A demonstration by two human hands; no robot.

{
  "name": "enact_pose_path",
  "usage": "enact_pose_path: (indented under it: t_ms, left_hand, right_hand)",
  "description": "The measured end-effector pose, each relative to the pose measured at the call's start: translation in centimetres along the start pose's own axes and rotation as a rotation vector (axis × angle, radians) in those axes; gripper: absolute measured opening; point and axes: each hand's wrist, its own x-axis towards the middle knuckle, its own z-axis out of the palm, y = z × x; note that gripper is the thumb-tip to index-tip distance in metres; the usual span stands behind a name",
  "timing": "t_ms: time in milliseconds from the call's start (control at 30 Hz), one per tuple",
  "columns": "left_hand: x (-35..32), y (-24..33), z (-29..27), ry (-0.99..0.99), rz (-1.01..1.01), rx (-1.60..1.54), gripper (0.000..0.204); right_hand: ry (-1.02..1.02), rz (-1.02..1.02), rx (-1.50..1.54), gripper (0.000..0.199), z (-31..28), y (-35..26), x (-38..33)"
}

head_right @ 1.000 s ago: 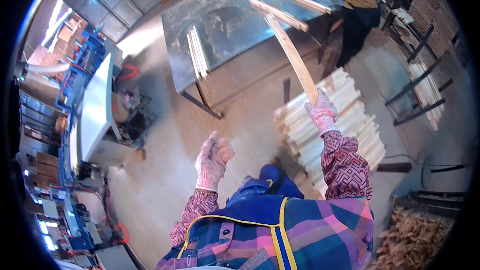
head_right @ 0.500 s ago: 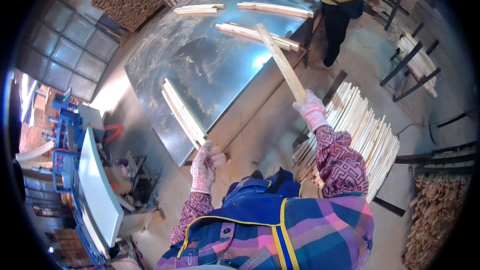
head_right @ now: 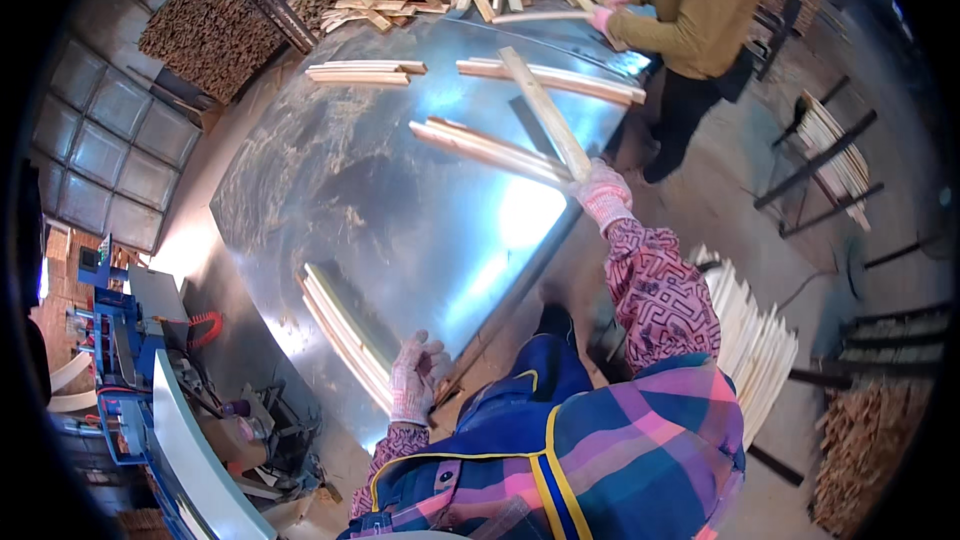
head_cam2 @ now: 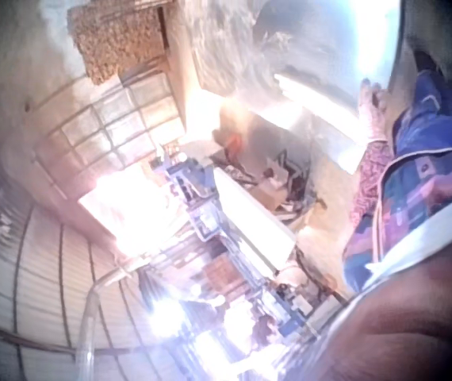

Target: The person sorts and stacks light-colored wooden planks in a workshop. They pick up planks from a metal table, align them, and place them onto a conveyor belt or a stack.

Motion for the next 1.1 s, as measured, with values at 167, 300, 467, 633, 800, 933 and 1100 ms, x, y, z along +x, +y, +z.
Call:
enact_pose_path:
  t_ms: [167,300,467,633,800,933,1100]
  left_hand:
    - [7.9,2.2,8.9,0.098,-0.054,0.150,0.041]
    - [13.1,3.9,15.7,-0.169,0.169,0.713,0.047]
    - [24.4,6.8,30.0,-0.331,0.107,1.058,0.059]
    - [31.7,6.5,34.7,-0.161,-0.101,0.480,0.032]
    - [34.0,6.6,35.2,-0.119,-0.079,0.257,0.027]
    - [36.1,5.6,36.5,-0.164,-0.083,0.228,0.030]
    - [40.1,2.2,36.9,-0.232,-0.355,0.361,0.041]
  right_hand:
    - [0.028,-0.010,-0.013,0.048,-0.5,-5.1,15.2]
    - [-0.015,-0.053,0.311,0.043,2.6,-7.7,18.9]
    - [-0.098,-0.175,0.745,0.069,7.4,-11.5,17.3]
    - [0.130,-0.376,-0.248,0.068,2.5,-4.0,30.0]
    - [0.173,-0.283,-0.409,0.058,-2.0,1.3,33.4]
    - [-0.196,-0.098,0.019,0.058,-1.6,2.7,28.6]
    - [-0.624,0.226,1.351,0.075,-4.5,-0.4,17.0]
